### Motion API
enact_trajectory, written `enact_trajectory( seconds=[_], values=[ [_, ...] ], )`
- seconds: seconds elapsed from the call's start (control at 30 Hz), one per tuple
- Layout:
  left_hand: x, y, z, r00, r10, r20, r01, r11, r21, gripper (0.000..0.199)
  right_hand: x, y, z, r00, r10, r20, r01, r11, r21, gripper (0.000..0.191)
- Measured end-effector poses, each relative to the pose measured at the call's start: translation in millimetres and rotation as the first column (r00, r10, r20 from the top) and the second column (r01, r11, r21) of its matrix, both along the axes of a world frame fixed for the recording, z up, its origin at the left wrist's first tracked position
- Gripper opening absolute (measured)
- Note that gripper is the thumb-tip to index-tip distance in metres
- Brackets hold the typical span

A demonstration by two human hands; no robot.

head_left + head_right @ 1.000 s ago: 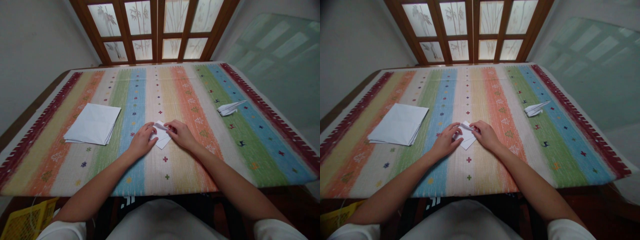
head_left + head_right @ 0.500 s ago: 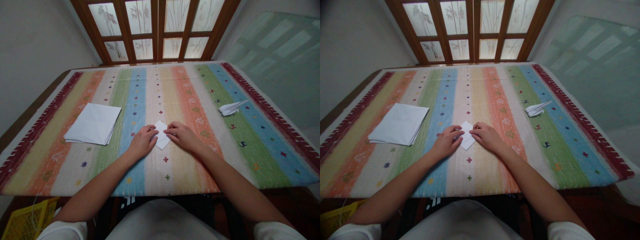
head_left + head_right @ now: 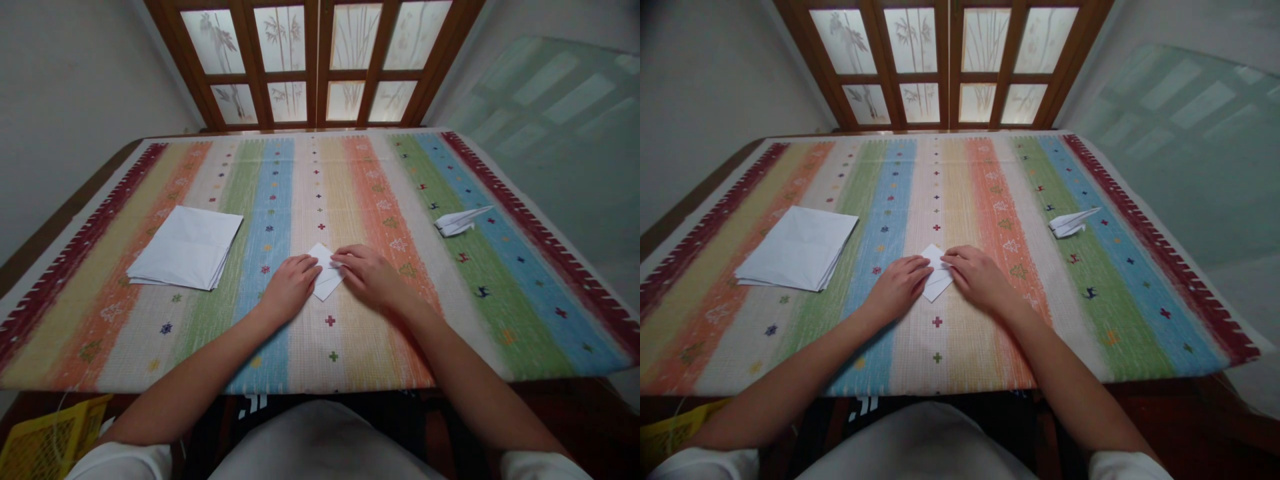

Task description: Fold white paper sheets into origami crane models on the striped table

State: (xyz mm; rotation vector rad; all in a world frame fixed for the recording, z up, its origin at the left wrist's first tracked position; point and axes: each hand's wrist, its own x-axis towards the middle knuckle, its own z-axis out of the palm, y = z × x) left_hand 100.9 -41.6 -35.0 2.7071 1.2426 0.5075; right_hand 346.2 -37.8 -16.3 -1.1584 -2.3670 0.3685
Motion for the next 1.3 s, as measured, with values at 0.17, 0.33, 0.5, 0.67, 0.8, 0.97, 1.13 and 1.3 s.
enact_trajectory(
  seconds=[0.17,0.33,0.5,0.67,0.8,0.97,1.13,1.3],
  values=[
    [-0.5,1.4,-1.4,0.998,-0.029,-0.056,0.028,0.999,-0.022,0.030,-23.8,-5.9,-8.7,1.000,0.028,0.005,-0.028,0.996,-0.086,0.026],
    [-9.9,6.2,1.4,0.987,-0.093,-0.133,0.085,0.994,-0.069,0.033,-19.2,3.6,-13.1,0.998,-0.061,0.007,0.061,0.985,-0.159,0.014],
    [-16.1,8.3,8.6,0.964,-0.154,-0.217,0.130,0.984,-0.121,0.038,-5.1,6.3,-5.5,0.995,-0.073,0.063,0.082,0.983,-0.166,0.015],
    [-12.7,8.3,9.5,0.977,-0.140,-0.160,0.119,0.984,-0.134,0.036,-6.7,1.4,-0.9,0.993,-0.121,0.010,0.121,0.988,-0.096,0.013],
    [-11.2,9.0,7.5,0.984,-0.151,-0.099,0.139,0.983,-0.122,0.034,-20.0,1.1,-5.1,0.991,-0.127,-0.040,0.121,0.986,-0.118,0.010],
    [-14.1,8.0,9.0,0.990,-0.140,-0.029,0.135,0.983,-0.122,0.034,-20.8,3.7,-9.5,0.991,-0.128,-0.035,0.116,0.965,-0.235,0.005],
    [-15.1,6.3,13.8,0.991,-0.119,0.067,0.127,0.984,-0.123,0.033,-8.0,4.9,-10.8,0.974,-0.195,-0.120,0.160,0.954,-0.253,0.014],
    [-13.0,3.3,15.9,0.984,-0.103,0.144,0.114,0.991,-0.069,0.028,-2.4,8.0,-11.3,0.981,-0.184,-0.068,0.163,0.959,-0.232,0.008]
  ],
)
